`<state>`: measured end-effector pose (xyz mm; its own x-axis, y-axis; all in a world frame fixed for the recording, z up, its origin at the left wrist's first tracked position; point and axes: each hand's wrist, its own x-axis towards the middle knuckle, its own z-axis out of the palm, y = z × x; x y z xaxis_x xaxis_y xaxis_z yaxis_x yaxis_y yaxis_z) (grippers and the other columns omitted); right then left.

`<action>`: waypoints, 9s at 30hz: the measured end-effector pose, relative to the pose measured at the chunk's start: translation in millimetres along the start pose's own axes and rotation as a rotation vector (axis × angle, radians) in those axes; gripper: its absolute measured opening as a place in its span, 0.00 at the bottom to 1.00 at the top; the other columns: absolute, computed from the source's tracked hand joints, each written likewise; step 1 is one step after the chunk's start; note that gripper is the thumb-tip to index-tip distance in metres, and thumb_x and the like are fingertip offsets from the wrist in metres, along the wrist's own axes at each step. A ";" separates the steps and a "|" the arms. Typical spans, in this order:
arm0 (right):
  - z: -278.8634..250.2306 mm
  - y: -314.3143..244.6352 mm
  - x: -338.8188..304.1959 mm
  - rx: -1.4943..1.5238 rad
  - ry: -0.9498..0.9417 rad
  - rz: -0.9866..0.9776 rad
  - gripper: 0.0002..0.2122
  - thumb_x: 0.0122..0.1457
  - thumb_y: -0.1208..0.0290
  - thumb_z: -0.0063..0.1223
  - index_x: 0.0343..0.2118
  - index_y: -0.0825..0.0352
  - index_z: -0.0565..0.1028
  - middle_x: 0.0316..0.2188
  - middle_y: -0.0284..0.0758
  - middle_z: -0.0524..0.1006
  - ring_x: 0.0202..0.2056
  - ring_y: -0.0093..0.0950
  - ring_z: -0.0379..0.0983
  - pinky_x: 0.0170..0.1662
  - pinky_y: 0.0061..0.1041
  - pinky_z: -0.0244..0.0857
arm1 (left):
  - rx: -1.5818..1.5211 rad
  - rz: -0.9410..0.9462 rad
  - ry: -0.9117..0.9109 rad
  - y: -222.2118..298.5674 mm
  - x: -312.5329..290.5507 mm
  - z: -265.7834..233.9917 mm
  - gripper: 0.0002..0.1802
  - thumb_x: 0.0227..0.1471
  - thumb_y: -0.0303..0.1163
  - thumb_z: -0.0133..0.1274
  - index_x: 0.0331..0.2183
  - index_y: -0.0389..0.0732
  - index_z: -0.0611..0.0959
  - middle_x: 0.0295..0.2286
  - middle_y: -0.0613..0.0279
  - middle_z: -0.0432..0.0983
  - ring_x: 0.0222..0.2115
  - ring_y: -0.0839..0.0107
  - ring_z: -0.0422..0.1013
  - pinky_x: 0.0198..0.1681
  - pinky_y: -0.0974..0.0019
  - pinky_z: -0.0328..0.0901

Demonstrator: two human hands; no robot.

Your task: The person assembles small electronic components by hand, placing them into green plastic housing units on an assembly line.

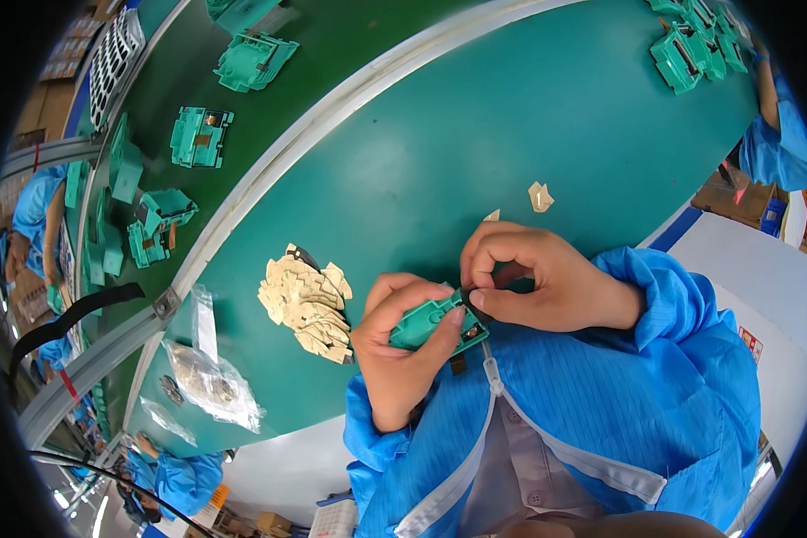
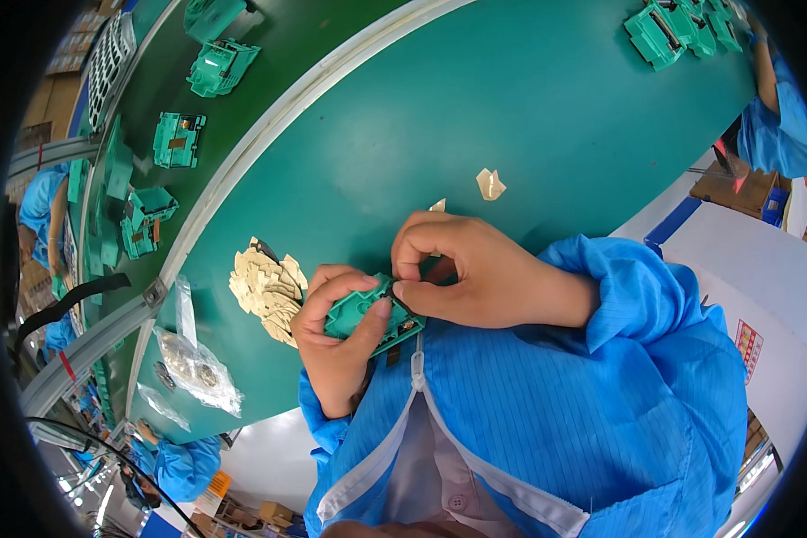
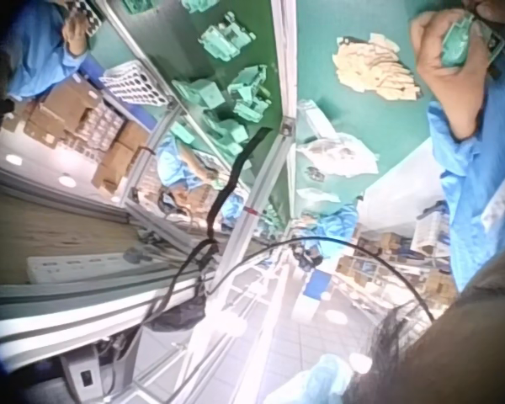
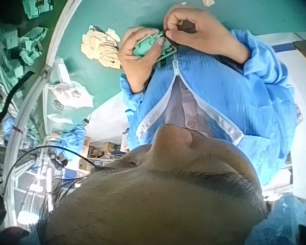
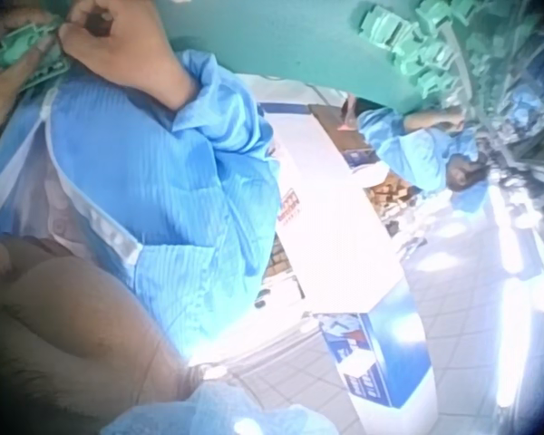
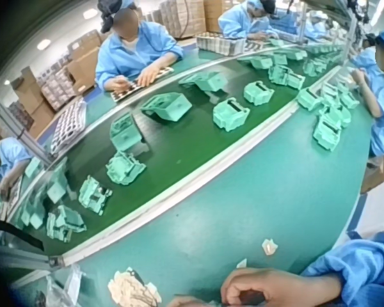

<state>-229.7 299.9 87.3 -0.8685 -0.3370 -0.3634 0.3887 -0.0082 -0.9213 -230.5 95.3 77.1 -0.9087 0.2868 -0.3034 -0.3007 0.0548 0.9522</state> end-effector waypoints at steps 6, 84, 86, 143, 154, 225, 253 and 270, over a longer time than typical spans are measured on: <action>-5.4 4.2 0.7 0.060 -0.104 0.119 0.05 0.60 0.78 0.54 0.30 0.68 0.69 0.37 0.32 0.68 0.38 0.20 0.68 0.39 0.20 0.68 | -0.186 -0.069 -0.018 -5.5 -0.4 -0.1 0.15 0.42 0.13 0.61 0.35 0.36 0.84 0.36 0.62 0.73 0.36 0.75 0.70 0.40 0.73 0.65; -4.1 7.9 -5.5 0.203 -0.141 0.244 0.08 0.59 0.70 0.59 0.32 0.69 0.74 0.27 0.30 0.75 0.30 0.16 0.70 0.29 0.18 0.66 | -0.722 -0.109 -0.091 -46.4 -7.5 2.6 0.11 0.42 0.26 0.61 0.32 0.43 0.81 0.36 0.52 0.66 0.33 0.65 0.69 0.40 0.64 0.68; -4.3 7.7 -5.5 0.205 -0.141 0.247 0.08 0.59 0.70 0.59 0.32 0.69 0.74 0.27 0.30 0.75 0.29 0.16 0.71 0.29 0.18 0.66 | -0.709 -0.105 -0.115 -48.6 -8.0 0.7 0.10 0.42 0.26 0.61 0.32 0.45 0.80 0.36 0.53 0.66 0.35 0.61 0.72 0.43 0.59 0.72; -62.3 -75.0 143.7 -0.539 0.245 -0.675 0.13 0.66 0.63 0.47 0.42 0.69 0.72 0.38 0.38 0.77 0.38 0.29 0.73 0.45 0.28 0.67 | 1.029 -0.021 0.535 -4.1 -6.7 -63.9 0.16 0.44 0.29 0.66 0.38 0.42 0.82 0.39 0.63 0.76 0.44 0.60 0.67 0.51 0.57 0.56; -20.7 -26.2 14.4 -0.354 -0.002 -0.311 0.07 0.63 0.76 0.50 0.42 0.69 0.73 0.38 0.37 0.73 0.39 0.29 0.71 0.44 0.26 0.66 | 0.395 0.114 0.713 -5.8 -13.8 -74.7 0.04 0.52 0.20 0.59 0.32 0.36 0.79 0.28 0.65 0.76 0.30 0.78 0.70 0.38 0.75 0.64; -7.1 16.3 10.9 -0.614 0.348 -0.524 0.08 0.52 0.78 0.59 0.35 0.68 0.74 0.34 0.39 0.75 0.33 0.37 0.74 0.34 0.33 0.70 | -0.549 0.002 0.353 -18.5 12.7 56.1 0.09 0.55 0.16 0.56 0.40 0.32 0.78 0.35 0.55 0.80 0.38 0.72 0.77 0.44 0.71 0.71; -62.9 -26.1 20.7 -0.557 -0.401 -0.346 0.06 0.55 0.69 0.59 0.35 0.58 0.79 0.45 0.30 0.70 0.53 0.31 0.62 0.56 0.37 0.51 | 0.879 0.709 0.252 7.6 16.8 16.5 0.32 0.30 0.49 0.70 0.40 0.46 0.85 0.43 0.56 0.71 0.44 0.56 0.68 0.48 0.52 0.65; -149.6 -69.9 171.5 -1.248 0.283 -0.789 0.26 0.53 0.75 0.59 0.57 0.56 0.67 0.45 0.36 0.71 0.52 0.36 0.66 0.54 0.39 0.51 | 0.800 0.370 0.254 9.4 26.8 27.5 0.24 0.42 0.22 0.66 0.45 0.39 0.82 0.47 0.53 0.70 0.48 0.56 0.67 0.50 0.58 0.63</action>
<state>-451.8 383.5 68.8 -0.8094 -0.4398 0.3891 -0.5726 0.7382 -0.3566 -249.6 129.8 79.0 -0.9718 0.2042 0.1176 0.2267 0.6740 0.7031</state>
